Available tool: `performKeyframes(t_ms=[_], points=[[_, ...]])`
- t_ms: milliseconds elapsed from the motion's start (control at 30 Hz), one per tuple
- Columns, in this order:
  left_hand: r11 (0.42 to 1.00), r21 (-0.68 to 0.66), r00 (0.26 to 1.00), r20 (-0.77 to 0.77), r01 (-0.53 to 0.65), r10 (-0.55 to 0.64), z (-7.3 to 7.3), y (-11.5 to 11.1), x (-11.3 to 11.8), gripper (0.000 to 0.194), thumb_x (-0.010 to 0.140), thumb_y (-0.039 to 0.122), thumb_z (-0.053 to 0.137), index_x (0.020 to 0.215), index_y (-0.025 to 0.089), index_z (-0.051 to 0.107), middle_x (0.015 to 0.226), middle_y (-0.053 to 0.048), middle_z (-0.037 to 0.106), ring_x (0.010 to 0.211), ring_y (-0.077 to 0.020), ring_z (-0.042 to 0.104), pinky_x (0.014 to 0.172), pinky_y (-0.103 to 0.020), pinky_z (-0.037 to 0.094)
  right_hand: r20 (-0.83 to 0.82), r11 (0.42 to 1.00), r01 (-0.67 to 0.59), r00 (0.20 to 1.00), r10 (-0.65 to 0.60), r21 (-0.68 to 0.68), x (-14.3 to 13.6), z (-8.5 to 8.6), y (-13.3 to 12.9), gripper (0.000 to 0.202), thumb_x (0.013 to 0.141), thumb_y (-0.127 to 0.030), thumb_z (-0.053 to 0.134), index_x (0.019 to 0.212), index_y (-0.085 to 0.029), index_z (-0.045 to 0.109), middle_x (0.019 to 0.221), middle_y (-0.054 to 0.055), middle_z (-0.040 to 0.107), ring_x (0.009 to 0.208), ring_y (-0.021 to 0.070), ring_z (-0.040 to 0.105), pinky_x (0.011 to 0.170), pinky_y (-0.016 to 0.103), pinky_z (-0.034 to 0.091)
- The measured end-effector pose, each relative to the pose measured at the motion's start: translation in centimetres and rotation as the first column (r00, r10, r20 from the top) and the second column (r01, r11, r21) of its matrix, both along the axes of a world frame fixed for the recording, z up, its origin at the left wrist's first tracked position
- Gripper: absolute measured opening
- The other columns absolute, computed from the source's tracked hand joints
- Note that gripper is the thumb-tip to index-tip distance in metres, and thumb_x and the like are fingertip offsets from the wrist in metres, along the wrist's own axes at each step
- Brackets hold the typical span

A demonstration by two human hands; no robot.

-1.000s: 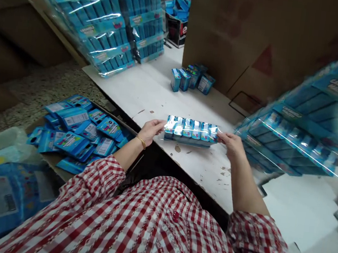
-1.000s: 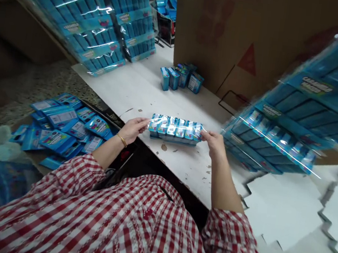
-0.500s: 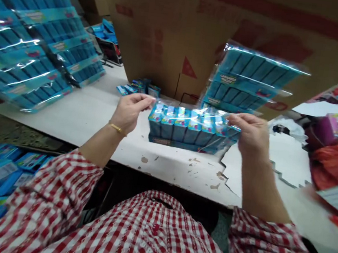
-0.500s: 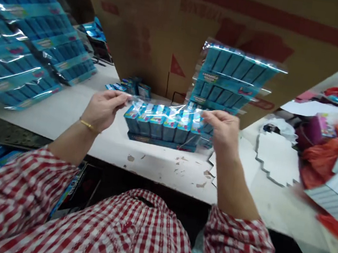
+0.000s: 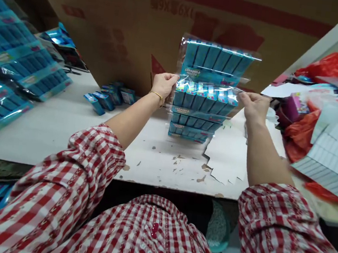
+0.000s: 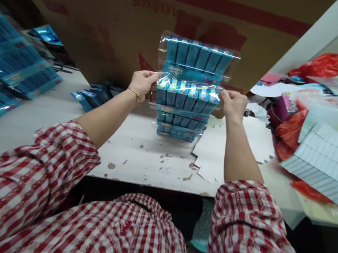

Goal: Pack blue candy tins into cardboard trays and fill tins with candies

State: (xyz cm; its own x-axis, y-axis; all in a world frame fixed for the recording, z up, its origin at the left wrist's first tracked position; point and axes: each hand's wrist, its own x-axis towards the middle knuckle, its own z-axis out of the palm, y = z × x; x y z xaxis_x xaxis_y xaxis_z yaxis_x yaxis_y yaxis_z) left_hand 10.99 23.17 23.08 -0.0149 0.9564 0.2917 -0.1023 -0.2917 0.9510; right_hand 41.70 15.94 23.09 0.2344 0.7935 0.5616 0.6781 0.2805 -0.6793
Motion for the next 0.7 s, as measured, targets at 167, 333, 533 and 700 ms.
performKeyframes(t_ms=[167, 333, 533, 700], points=[[0.993, 0.0, 0.993, 0.027, -0.119, 0.119, -2.1, -1.7, -3.5, 0.013, 0.079, 0.027, 0.063, 0.083, 0.015, 0.06, 0.069, 0.001, 0.057, 0.068, -0.0087, 0.054, 0.061, -0.018, 0.041, 0.228, 0.957, 0.273, 0.942, -0.246, -0.095, 0.7, -8.6, -7.4, 0.053, 0.077, -0.055, 0.057, 0.107, -0.012, 0.064, 0.107, 0.015, 0.065, 0.097, 0.0248, 0.06, 0.088, 0.042, 0.045], [0.977, -0.193, 0.996, -0.033, -0.086, 0.081, -7.9, -7.9, -6.3, 0.021, 0.07, 0.024, 0.067, 0.089, 0.016, 0.062, 0.077, -0.001, 0.061, 0.062, -0.0075, 0.052, 0.058, -0.019, 0.04, 0.57, 0.701, 0.344, 0.815, 0.108, -0.624, -1.7, -19.8, -17.2, 0.085, 0.064, -0.055, 0.071, 0.133, -0.013, 0.045, 0.14, 0.018, 0.042, 0.126, 0.0379, 0.04, 0.097, 0.048, 0.041], [0.902, -0.422, 0.992, -0.047, 0.09, -0.12, -15.4, -16.7, -6.5, 0.034, 0.061, 0.036, 0.072, 0.086, 0.013, 0.066, 0.079, -0.002, 0.063, 0.066, -0.0093, 0.055, 0.066, -0.023, 0.043, 0.655, 0.652, 0.439, 0.746, 0.118, -0.618, -1.4, -22.6, -18.6, 0.053, 0.088, -0.042, 0.047, 0.134, -0.014, 0.045, 0.14, 0.014, 0.044, 0.125, 0.031, 0.044, 0.098, 0.041, 0.041], [0.898, -0.396, 0.958, -0.126, 0.191, -0.259, -17.5, -21.1, -7.4, 0.034, 0.067, 0.041, 0.067, 0.087, 0.013, 0.068, 0.08, -0.004, 0.064, 0.069, -0.012, 0.057, 0.07, -0.027, 0.046, 0.715, 0.692, 0.459, 0.688, 0.119, -0.557, -4.6, -22.2, -18.6, 0.065, 0.087, -0.052, 0.045, 0.135, -0.008, 0.043, 0.141, 0.021, 0.04, 0.128, 0.0343, 0.04, 0.101, 0.046, 0.035]])
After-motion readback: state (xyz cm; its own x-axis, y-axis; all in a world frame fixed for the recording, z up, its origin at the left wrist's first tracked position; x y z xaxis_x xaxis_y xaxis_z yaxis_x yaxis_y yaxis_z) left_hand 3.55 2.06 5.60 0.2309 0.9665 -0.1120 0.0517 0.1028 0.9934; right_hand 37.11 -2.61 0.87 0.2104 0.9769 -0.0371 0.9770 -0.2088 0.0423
